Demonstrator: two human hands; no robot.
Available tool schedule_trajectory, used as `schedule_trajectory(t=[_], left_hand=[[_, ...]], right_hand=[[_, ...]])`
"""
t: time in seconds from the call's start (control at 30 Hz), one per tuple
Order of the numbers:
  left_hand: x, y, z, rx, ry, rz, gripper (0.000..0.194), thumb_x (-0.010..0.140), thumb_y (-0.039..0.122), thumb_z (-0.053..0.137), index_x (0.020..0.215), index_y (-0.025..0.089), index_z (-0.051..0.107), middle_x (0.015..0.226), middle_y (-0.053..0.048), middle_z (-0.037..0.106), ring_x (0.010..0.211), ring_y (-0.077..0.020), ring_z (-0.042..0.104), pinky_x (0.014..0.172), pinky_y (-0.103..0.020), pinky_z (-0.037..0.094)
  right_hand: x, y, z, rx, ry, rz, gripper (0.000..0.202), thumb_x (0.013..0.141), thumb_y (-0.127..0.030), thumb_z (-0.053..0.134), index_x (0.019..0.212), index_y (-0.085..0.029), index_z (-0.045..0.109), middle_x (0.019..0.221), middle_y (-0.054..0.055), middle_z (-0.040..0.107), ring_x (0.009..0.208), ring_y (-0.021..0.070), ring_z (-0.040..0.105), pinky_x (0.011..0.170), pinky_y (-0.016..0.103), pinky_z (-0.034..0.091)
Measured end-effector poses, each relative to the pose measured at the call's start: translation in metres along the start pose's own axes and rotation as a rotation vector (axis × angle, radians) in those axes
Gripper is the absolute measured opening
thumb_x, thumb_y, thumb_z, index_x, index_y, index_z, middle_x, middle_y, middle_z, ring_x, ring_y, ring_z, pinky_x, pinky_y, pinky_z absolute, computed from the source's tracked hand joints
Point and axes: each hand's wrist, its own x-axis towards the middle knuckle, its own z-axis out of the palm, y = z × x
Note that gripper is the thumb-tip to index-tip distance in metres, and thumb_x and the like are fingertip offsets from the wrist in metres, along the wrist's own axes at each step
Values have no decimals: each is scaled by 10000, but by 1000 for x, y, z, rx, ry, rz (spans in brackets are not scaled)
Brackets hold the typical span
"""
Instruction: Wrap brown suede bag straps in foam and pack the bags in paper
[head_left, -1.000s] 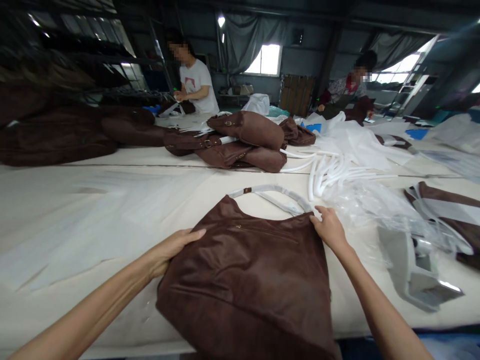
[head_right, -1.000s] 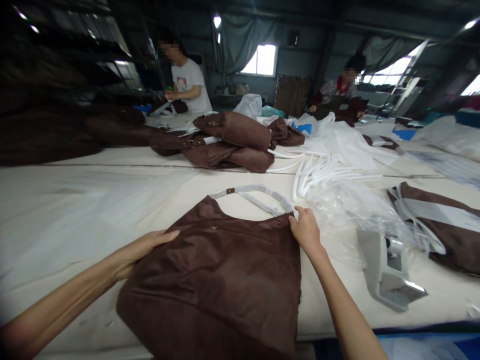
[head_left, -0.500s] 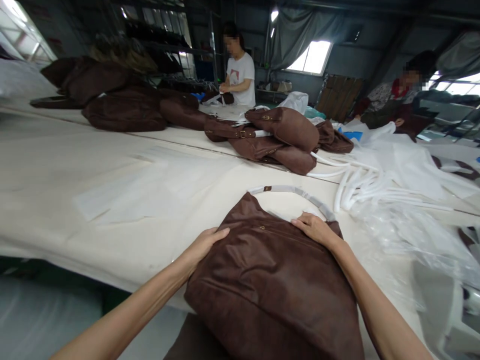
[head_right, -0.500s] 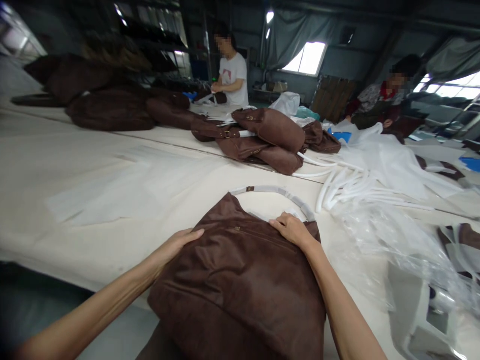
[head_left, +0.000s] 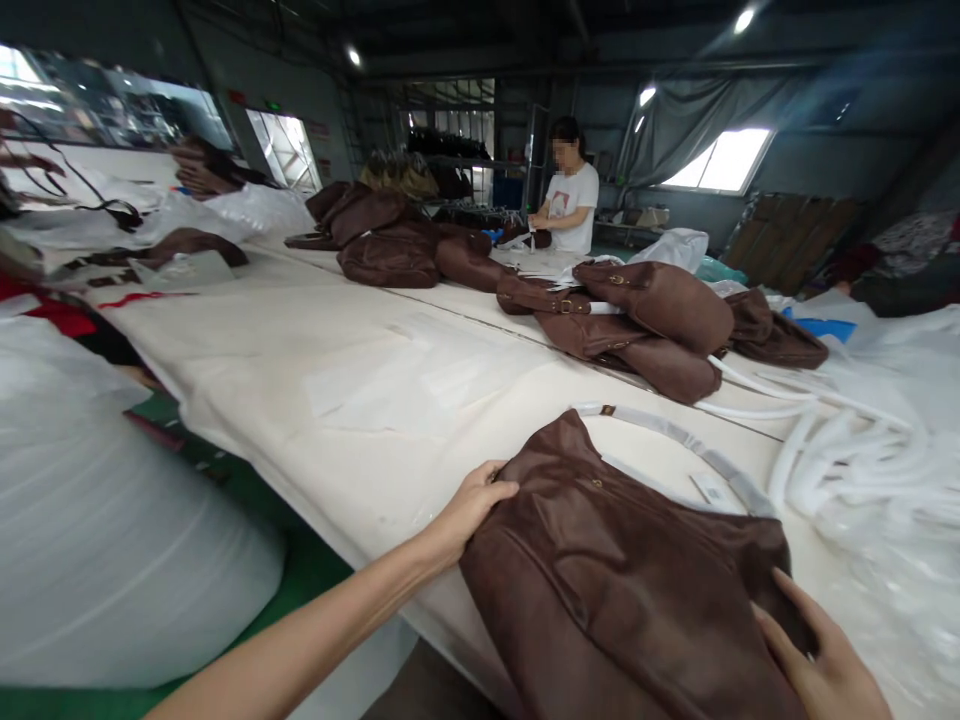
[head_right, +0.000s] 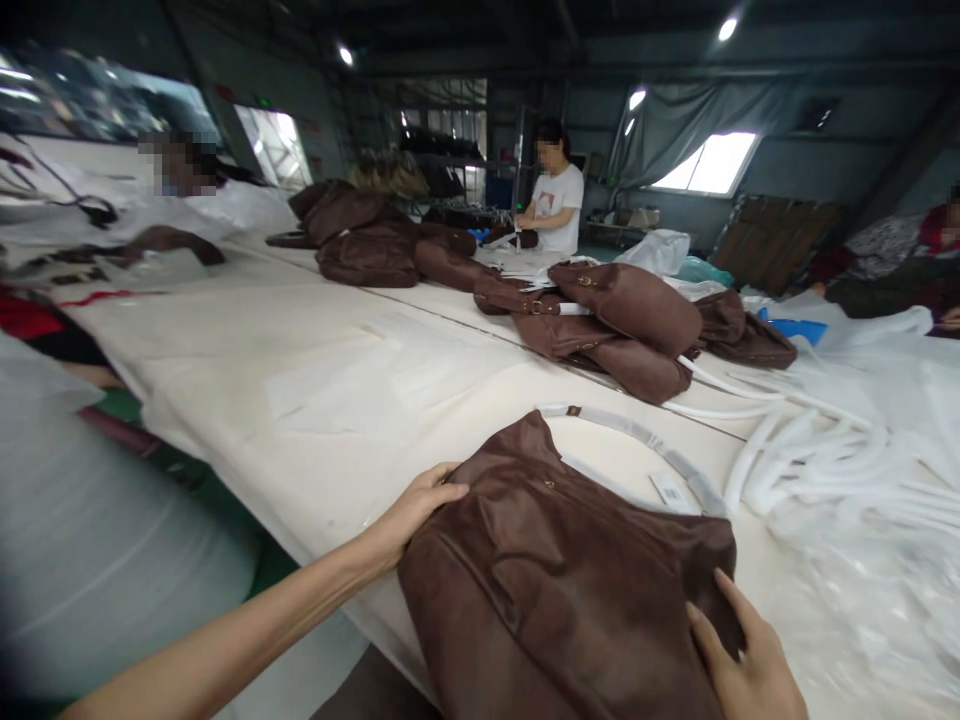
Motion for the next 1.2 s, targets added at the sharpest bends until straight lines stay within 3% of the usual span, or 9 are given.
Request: schedule_trajectory(t=[0.13, 0.23, 0.33, 0.4, 0.47, 0.7, 0.83, 1.0, 1.2], left_hand=[[26, 31, -8, 360, -52, 128, 551, 791, 464, 580, 1215, 118, 637, 1284, -155, 639, 1180, -332, 594, 1063, -452, 431], [23, 51, -3, 598, -52, 375, 577, 887, 483, 508, 1371, 170, 530, 1499, -112, 458, 1391, -288, 396, 1197, -438, 238], [11, 57, 14, 944, -308, 640, 530, 980, 533, 373, 1433, 273, 468, 1567, -37, 367, 1461, -241, 288, 1220, -448, 166], [6, 55, 24, 1103, -569, 654, 499, 987, 551, 367, 1389, 302, 523, 1543, -22, 405, 1452, -247, 312, 1211, -465, 185], [3, 53, 30, 1188, -707, 645, 489, 1001, 542, 337, 1353, 291, 565, 1493, -21, 476, 1420, -241, 375, 1196, -447, 232], [-19, 45, 12, 1276, -601, 968, 712, 833, 593, 636, 1448, 288, 449, 1376, -79, 587, 1237, -302, 546, 1057, -435, 401], [-13, 25, -5, 1287, -534, 1050, 825, 761, 583, 693, 1475, 295, 397, 1184, -87, 643, 972, -293, 629, 811, -373, 483], [5, 33, -10, 1196, -489, 915, 476, 793, 626, 609, 1094, 258, 624, 922, -42, 667, 792, -258, 641, 692, -334, 474], [6, 57, 17, 1125, -417, 688, 309, 854, 531, 547, 742, 246, 505, 682, 30, 604, 620, -178, 582, 563, -271, 375]], right_hand=[[34, -34, -17, -91, 70, -167, 732, 783, -667, 446, 1169, -80, 652, 1192, 246, 652, 1181, 423, 586, 1018, 594, 455], [4, -76, -31, -136, 152, -426, 629, 922, -577, 393, 1366, -160, 548, 1464, 175, 481, 1370, 343, 431, 1128, 567, 350], [-35, -115, -28, -282, -208, -568, 530, 965, -552, 415, 1440, -327, 477, 1554, 44, 385, 1461, 322, 277, 1144, 616, 291], [-49, -126, -24, -332, -422, -561, 537, 964, -571, 425, 1447, -340, 465, 1553, 38, 383, 1461, 332, 271, 1138, 650, 267], [-59, -124, -29, -336, -491, -523, 551, 977, -565, 408, 1464, -308, 446, 1551, 51, 385, 1459, 313, 282, 1158, 629, 244], [-122, -96, -57, -323, -308, -411, 856, 838, -471, 686, 1548, -289, 244, 1601, 87, 282, 1476, 317, 233, 1159, 592, 270], [-132, -98, -49, -267, -197, -398, 649, 834, -318, 715, 1408, -217, 427, 1497, 145, 434, 1401, 301, 367, 1134, 540, 315], [-105, -102, -54, -176, -44, -413, 207, 833, -277, 710, 929, -197, 545, 942, 71, 617, 885, 226, 568, 797, 360, 471], [-72, -93, -48, -44, 2, -232, 267, 851, -343, 651, 749, -225, 433, 712, -37, 498, 651, 141, 502, 606, 254, 364]])
